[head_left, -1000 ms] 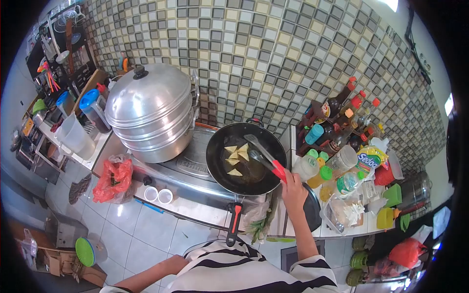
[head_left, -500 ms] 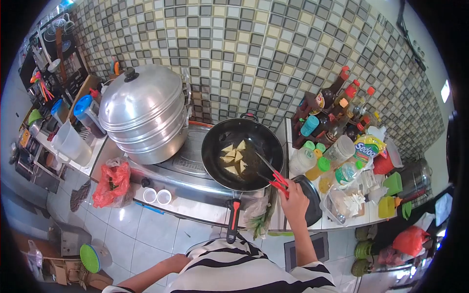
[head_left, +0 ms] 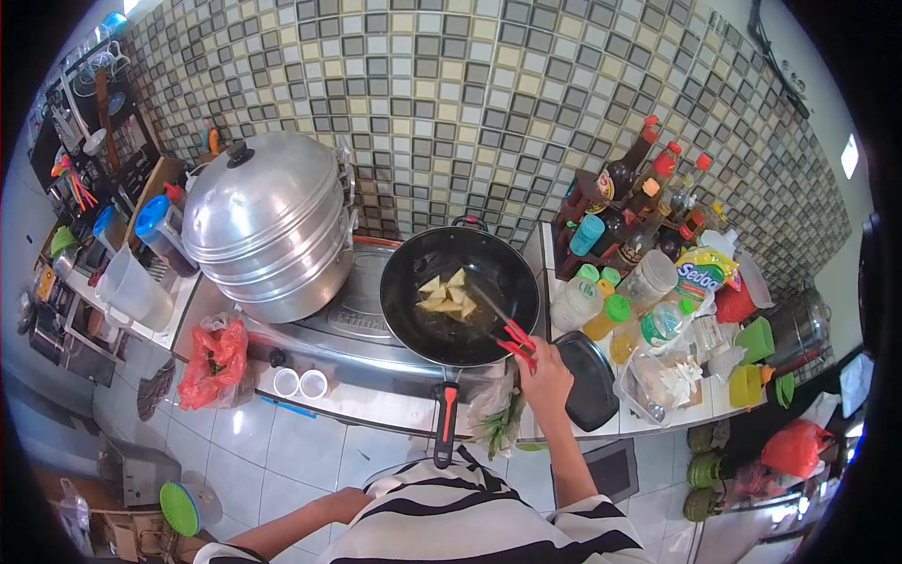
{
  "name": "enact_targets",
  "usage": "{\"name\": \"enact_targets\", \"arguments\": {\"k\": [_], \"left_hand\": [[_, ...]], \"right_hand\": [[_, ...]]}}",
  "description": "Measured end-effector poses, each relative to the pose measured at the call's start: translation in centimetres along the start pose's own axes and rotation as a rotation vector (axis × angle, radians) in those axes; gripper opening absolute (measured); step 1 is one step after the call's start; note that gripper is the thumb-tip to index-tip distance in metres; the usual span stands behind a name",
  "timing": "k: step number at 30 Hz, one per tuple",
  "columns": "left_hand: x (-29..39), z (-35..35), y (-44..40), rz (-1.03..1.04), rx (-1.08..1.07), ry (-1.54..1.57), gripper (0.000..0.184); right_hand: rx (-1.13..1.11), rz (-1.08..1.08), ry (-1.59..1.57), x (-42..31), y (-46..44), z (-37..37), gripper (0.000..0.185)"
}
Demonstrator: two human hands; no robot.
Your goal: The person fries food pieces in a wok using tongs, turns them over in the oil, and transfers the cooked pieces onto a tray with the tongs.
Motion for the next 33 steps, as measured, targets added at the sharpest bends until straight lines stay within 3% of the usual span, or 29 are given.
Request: {"name": "enact_targets", "arguments": {"k": [10,16,20,22,26,33], "left_hand": [[-0.6,0.6,-0.2,-0.023,0.022,-0.017,0.025],[-0.7,0.0,-0.2,-0.013,-0.019,0.048,0.031],[-0.9,0.1,-0.4,-0.027,-0.064,0.039,0.03],[-1.1,0.2,-0.4,0.028,0.046,0.011,0.026],[-0.9,-0.4,-0.3,0.008,0.053,0.052,0.026],[-0.7,-0.7,-0.5,-0.024,0.012,0.047,0.026]], "right_hand": [[0.195,0.082,0.069,1.6,-2.2,1.8,0.034],[0.034,0.086,0.029,0.3,-0.6,2.2,0.034],[0.023,0.073,-0.091,-1.0,0.7,0.9,0.033],[0.014,0.067,-0.12,-1.5,1.2,0.3,0.032],[0.0,0.028,-0.185,-2.7,1.9,0.0,0.029],[0.014,0.068,-0.144,-1.6,-0.4,2.4,0.03]]}}
Point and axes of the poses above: each hand's wrist, its own y-axis away from the middle knuckle, its own z-axis out of the palm, x = y × z, the point moved 1 cm from there along -y, towards the middle knuckle, and after that the axes turned 3 degrees about -x, right-handed, at the moved point
